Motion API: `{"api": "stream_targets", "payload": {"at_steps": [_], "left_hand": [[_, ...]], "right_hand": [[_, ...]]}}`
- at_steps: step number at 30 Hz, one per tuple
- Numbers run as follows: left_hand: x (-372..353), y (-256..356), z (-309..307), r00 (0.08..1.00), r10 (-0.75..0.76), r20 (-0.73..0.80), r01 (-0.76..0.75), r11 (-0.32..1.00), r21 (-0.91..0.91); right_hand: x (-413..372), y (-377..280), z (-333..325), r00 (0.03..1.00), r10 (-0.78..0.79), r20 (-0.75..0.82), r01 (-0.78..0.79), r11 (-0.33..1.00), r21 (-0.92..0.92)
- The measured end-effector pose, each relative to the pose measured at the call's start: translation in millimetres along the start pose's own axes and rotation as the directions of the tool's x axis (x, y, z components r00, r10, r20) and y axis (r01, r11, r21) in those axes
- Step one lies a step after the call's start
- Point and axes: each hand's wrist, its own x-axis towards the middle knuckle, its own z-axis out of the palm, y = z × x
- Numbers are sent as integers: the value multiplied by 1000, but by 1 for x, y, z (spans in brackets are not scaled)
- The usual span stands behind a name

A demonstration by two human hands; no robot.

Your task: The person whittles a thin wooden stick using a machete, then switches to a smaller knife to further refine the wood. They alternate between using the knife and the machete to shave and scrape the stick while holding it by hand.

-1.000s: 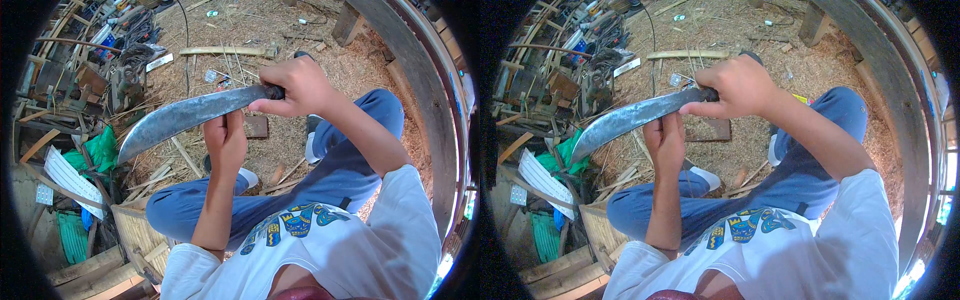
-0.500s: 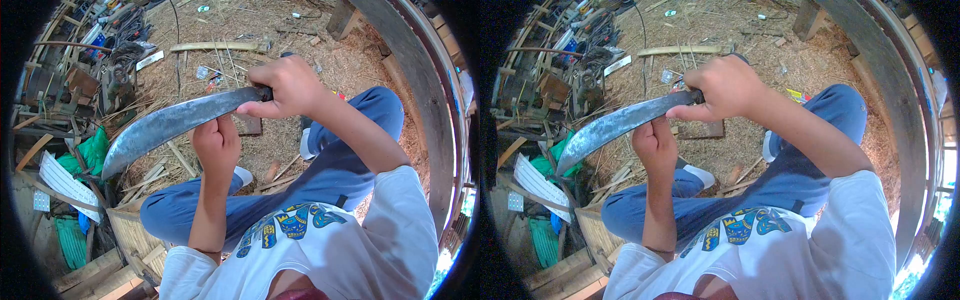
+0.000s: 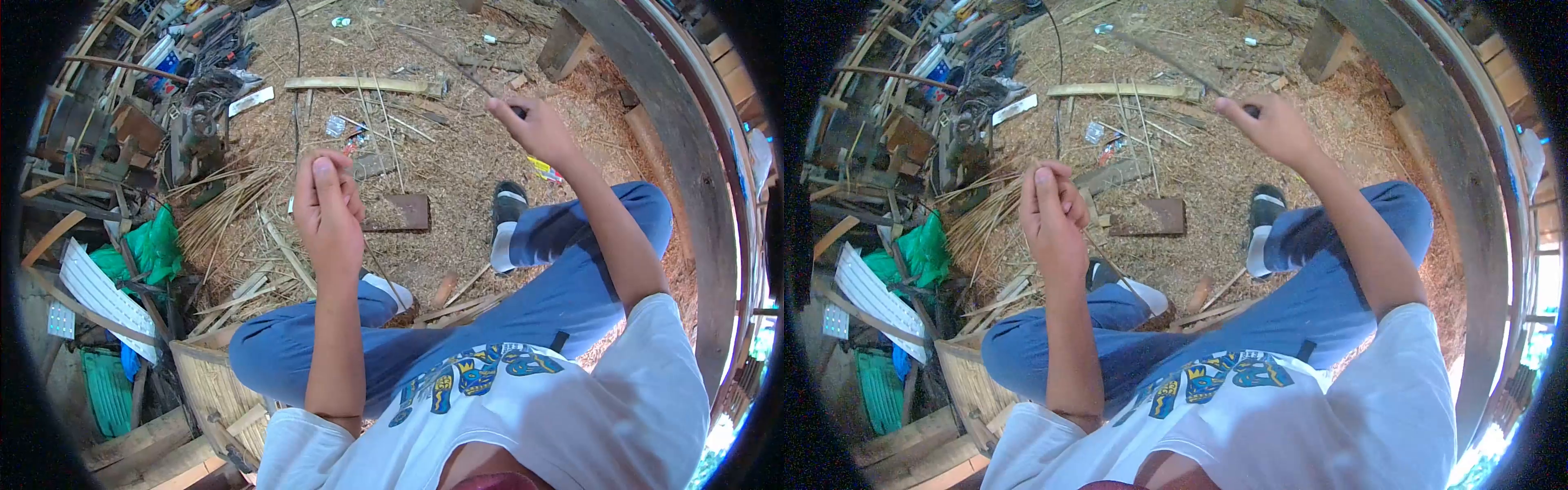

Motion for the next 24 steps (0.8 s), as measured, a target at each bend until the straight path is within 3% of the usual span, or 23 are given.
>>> {"api": "stream_targets", "payload": {"at_steps": [4, 6, 10, 16, 19, 24], "left_hand": [[-7, -10, 12, 987, -71, 141, 69, 997, 17], [-10, -13, 19, 984, -46, 170, 33, 997, 77], [-18, -25, 31, 988, -56, 142, 46, 996, 78], [-33, -23, 40, 973, -188, 137, 168, 976, 142], [-33, -28, 37, 971, -176, 163, 128, 956, 265], [-34, -39, 38, 984, -36, 174, 1, 980, 197]], "right_hand": [[-27, -39, -13, 983, -156, 99, 150, 986, 70], [-36, -53, -18, 953, -279, 115, 274, 960, 56], [-41, -63, -14, 818, -573, 51, 574, 819, 2], [-44, -73, -15, 801, -583, 136, 597, 795, -108], [-43, -70, -13, 805, -579, 131, 592, 799, -106], [-43, -69, -10, 798, -587, 135, 602, 789, -122]]}}
